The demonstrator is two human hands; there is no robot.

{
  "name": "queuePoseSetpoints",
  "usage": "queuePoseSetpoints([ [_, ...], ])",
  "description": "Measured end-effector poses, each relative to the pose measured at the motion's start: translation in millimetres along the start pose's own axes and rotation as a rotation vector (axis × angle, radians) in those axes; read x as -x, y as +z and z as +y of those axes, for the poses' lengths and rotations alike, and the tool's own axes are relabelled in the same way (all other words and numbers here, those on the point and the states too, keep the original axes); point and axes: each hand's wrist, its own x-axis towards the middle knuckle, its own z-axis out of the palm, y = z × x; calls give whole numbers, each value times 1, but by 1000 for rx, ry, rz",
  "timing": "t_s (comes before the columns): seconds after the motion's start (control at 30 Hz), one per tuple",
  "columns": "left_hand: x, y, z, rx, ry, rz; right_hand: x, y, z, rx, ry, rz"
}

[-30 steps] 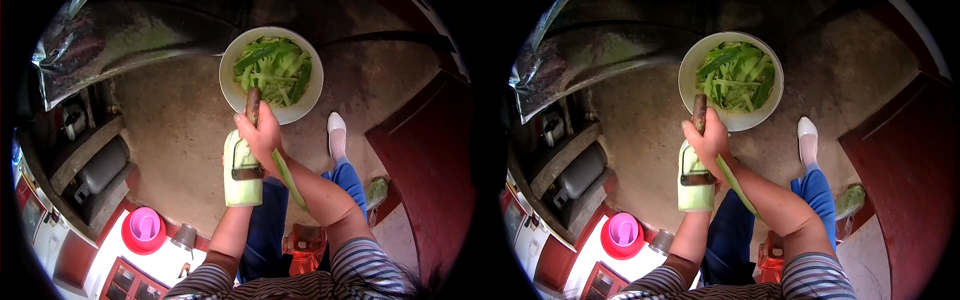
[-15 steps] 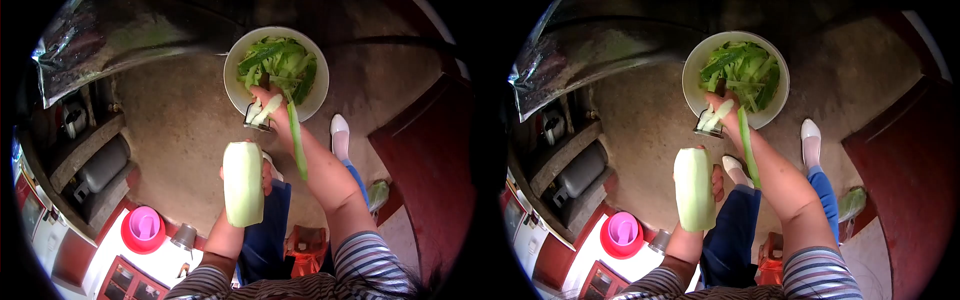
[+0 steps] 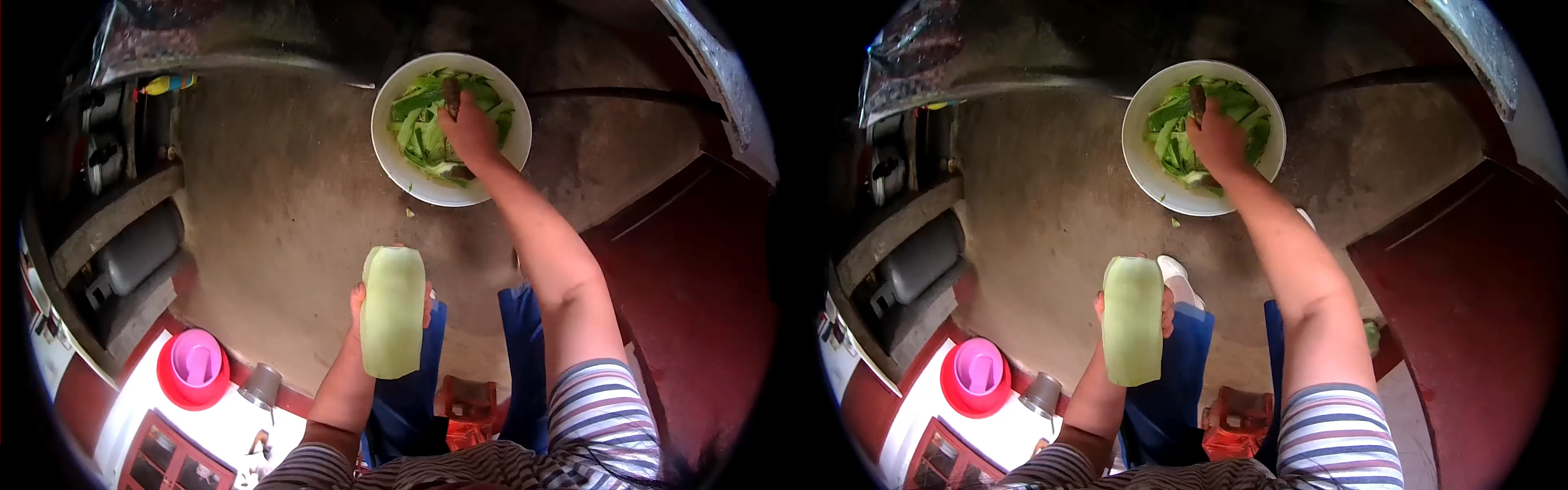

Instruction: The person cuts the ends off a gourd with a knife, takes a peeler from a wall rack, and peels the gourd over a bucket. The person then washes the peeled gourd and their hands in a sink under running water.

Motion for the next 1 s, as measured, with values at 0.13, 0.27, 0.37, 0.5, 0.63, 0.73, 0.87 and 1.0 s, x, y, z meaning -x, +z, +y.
queuePoseSetpoints([
  [0.13,30,-36,-26,110,-118,24,4,-32,-8,-387,0,217],
  [0.27,42,-39,-58,344,-97,52,3,-9,8,44,-102,1],
  [0.37,42,-35,-81,429,-61,65,-6,-22,12,-210,-79,218],
  [0.5,36,-25,-80,389,-99,198,3,-24,19,-112,-157,98],
  [0.63,34,-27,-78,316,-97,362,-5,-38,20,-891,239,-316],
  [0.73,38,-34,-78,381,-87,274,-5,-11,34,-177,51,-322],
  [0.87,59,-38,-71,501,-75,258,8,-12,17,-270,-102,-16],
  [1.0,58,-34,-60,424,79,235,26,-33,-5,-638,260,-241],
])
